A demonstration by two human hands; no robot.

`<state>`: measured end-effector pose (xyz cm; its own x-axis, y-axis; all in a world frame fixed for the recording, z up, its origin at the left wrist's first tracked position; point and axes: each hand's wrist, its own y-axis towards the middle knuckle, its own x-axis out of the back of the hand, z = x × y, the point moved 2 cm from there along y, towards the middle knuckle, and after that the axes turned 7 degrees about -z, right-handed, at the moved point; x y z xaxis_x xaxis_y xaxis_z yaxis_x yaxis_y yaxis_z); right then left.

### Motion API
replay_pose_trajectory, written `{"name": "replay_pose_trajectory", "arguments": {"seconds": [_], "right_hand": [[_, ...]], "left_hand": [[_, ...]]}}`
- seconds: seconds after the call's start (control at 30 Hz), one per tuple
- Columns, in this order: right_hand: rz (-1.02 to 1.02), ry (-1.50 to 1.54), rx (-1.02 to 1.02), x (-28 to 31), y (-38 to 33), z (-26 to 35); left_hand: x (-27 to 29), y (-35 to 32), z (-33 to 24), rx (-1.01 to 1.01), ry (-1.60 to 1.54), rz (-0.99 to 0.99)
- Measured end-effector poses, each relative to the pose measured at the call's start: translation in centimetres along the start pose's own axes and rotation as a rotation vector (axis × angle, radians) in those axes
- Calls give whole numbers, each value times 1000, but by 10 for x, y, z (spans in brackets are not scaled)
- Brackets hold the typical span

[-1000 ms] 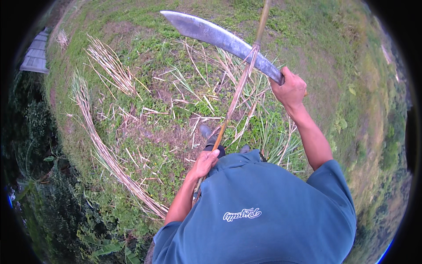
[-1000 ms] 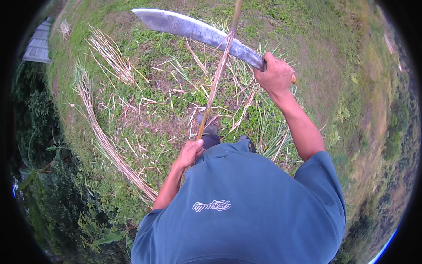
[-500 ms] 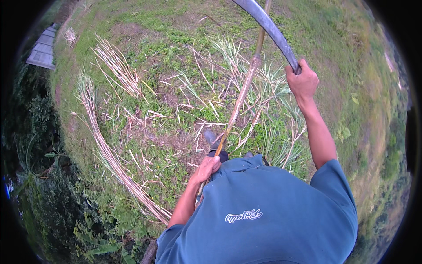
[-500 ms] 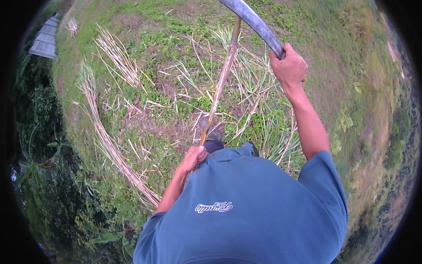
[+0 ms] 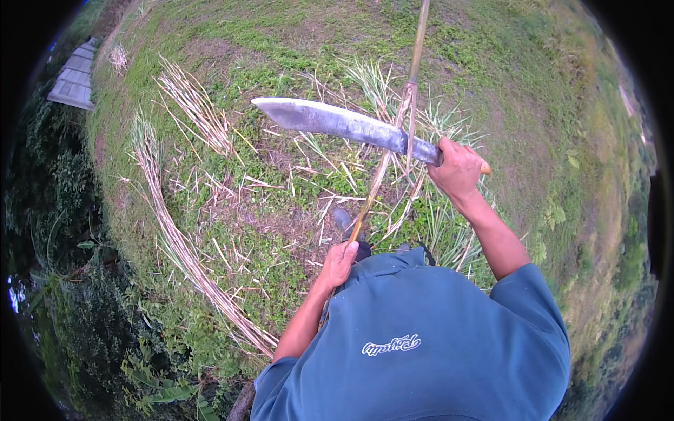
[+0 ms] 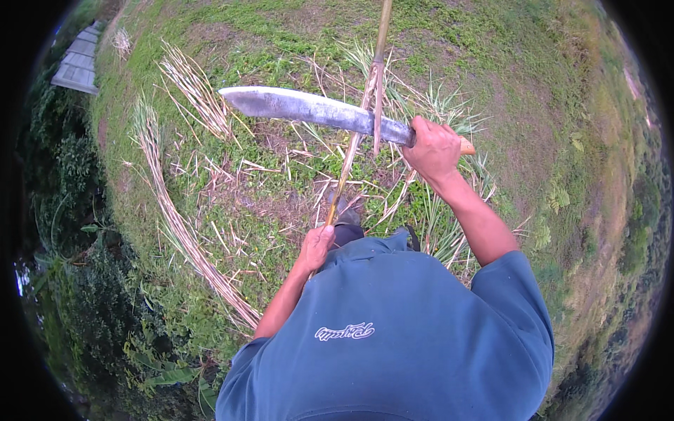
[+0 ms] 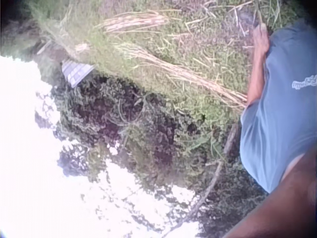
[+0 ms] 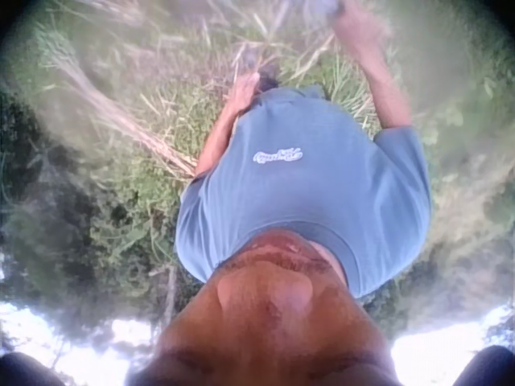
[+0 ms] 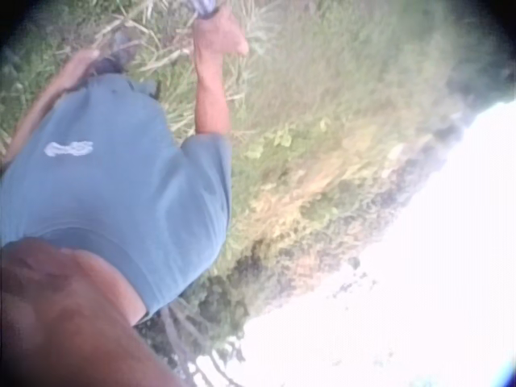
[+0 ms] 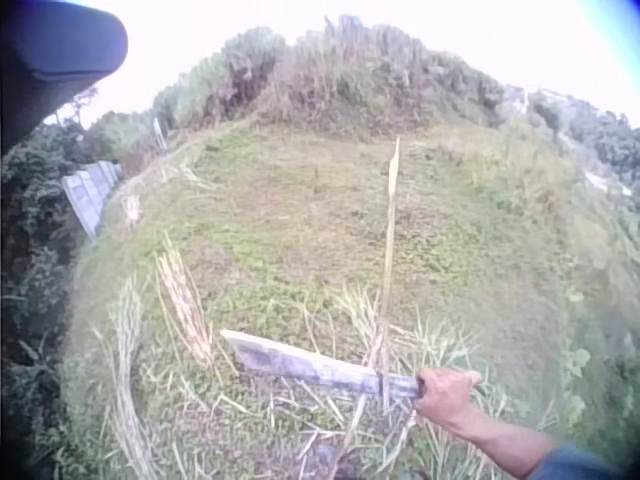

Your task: The person uses a machete to strip the outer layers and cut long bamboo poles into shorter sections. They work in an outdoor grassy area, repeatedly peeling the bamboo and chopping it, then gathering the processed pieces into a pile.

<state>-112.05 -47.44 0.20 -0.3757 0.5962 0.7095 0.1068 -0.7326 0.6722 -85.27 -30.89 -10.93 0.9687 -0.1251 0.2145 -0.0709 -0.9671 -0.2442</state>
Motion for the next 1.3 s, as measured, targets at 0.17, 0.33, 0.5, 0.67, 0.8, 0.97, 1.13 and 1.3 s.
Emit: {"name": "replay_pose_trajectory", "arguments": {"seconds": [0.17, 0.33, 0.5, 0.67, 0.8, 0.97, 1.13, 1.3], "right_hand": [[56, 93, 212, 4, -6, 5], [-123, -70, -3, -5, 43, -37], [-150, 3, -584, 2, 78, -51], [-141, 145, -140, 1, -9, 5], [-37, 294, 214, -13, -56, 38], [71, 342, 283, -19, -85, 53], [-6, 300, 251, -24, -77, 37], [-114, 177, 33, -11, -30, 17]], "left_hand": [[3, -4, 0, -7, -51, 25], [11, -13, 28, 138, -285, 207], [12, -26, 46, -30, -183, 98], [9, -15, 27, -115, 2, -187], [6, -4, 17, -110, -69, -88], [-3, 4, 14, -154, -4, -13], [-7, 16, -1, -29, -271, 116], [-1, 11, 1, 25, -184, 84]]}}
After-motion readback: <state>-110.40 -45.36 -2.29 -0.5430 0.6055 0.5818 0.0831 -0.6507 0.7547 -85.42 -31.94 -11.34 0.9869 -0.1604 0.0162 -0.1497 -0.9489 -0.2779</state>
